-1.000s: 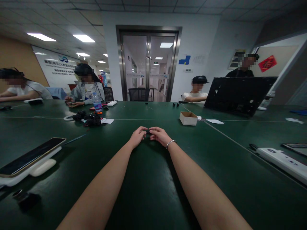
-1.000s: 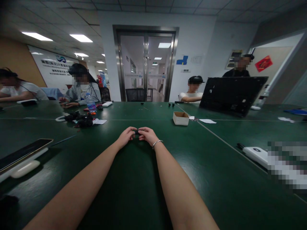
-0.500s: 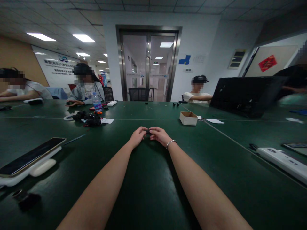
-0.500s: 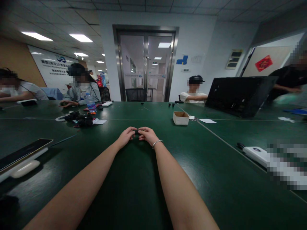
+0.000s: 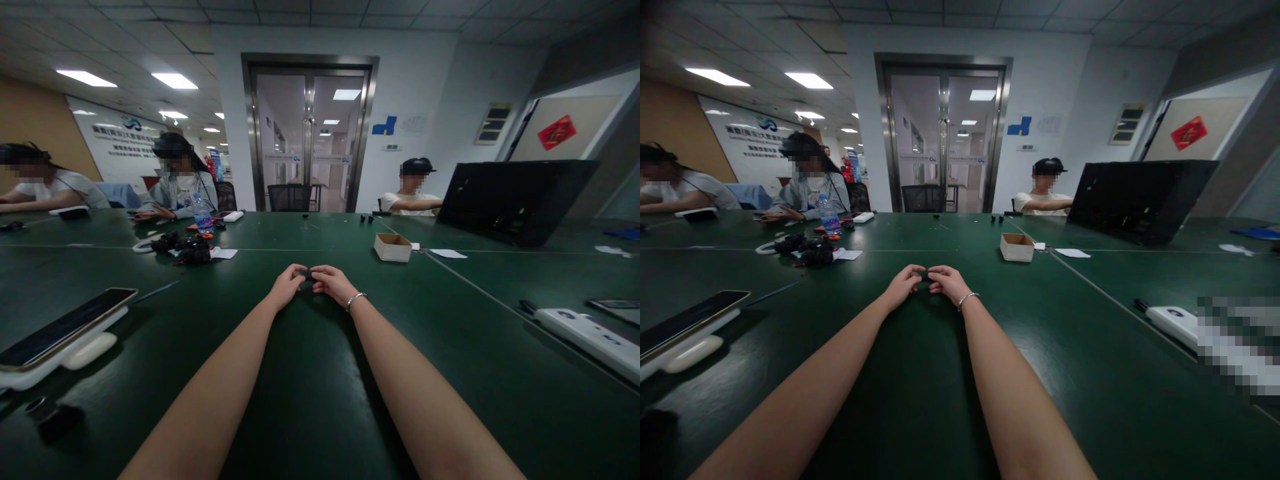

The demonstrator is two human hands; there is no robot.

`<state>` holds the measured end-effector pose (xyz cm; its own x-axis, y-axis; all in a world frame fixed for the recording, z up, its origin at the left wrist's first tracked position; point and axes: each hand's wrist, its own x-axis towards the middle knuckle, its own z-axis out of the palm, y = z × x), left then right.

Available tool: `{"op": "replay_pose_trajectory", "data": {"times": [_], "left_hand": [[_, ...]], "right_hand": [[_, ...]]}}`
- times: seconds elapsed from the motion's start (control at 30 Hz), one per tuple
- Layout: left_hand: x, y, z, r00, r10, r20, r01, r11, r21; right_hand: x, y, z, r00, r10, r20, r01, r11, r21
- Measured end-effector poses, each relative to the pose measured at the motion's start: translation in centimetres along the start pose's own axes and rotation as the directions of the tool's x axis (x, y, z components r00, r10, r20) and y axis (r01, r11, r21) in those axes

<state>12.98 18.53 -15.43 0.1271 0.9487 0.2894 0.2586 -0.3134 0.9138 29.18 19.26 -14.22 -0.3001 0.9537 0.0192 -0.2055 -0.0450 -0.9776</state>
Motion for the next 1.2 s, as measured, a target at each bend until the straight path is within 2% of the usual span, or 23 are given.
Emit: {"op": "replay_pose_trajectory", "data": {"times": [0.63,0.87,1.2], "left_hand": [[-0.21,0.43,0.00,1.000,-0.006,0.024,0.006,1.000,0.002],[0.01,-0.03,-0.06,1.000,-0.010,0.022,0.010,1.000,0.006],[0.28,-0.19,-0.03,0.999,-0.035,0.017,0.036,0.998,-0.052]], "right_hand": [[-0.05,-0.05,0.07,1.000,0.004,-0.005,-0.004,1.000,0.011],[0.03,0.05,0.05,1.000,0.003,-0.007,-0.003,1.000,0.011],[-0.07,-0.05,0.08,1.000,0.003,0.002,-0.004,1.000,0.020]]}}
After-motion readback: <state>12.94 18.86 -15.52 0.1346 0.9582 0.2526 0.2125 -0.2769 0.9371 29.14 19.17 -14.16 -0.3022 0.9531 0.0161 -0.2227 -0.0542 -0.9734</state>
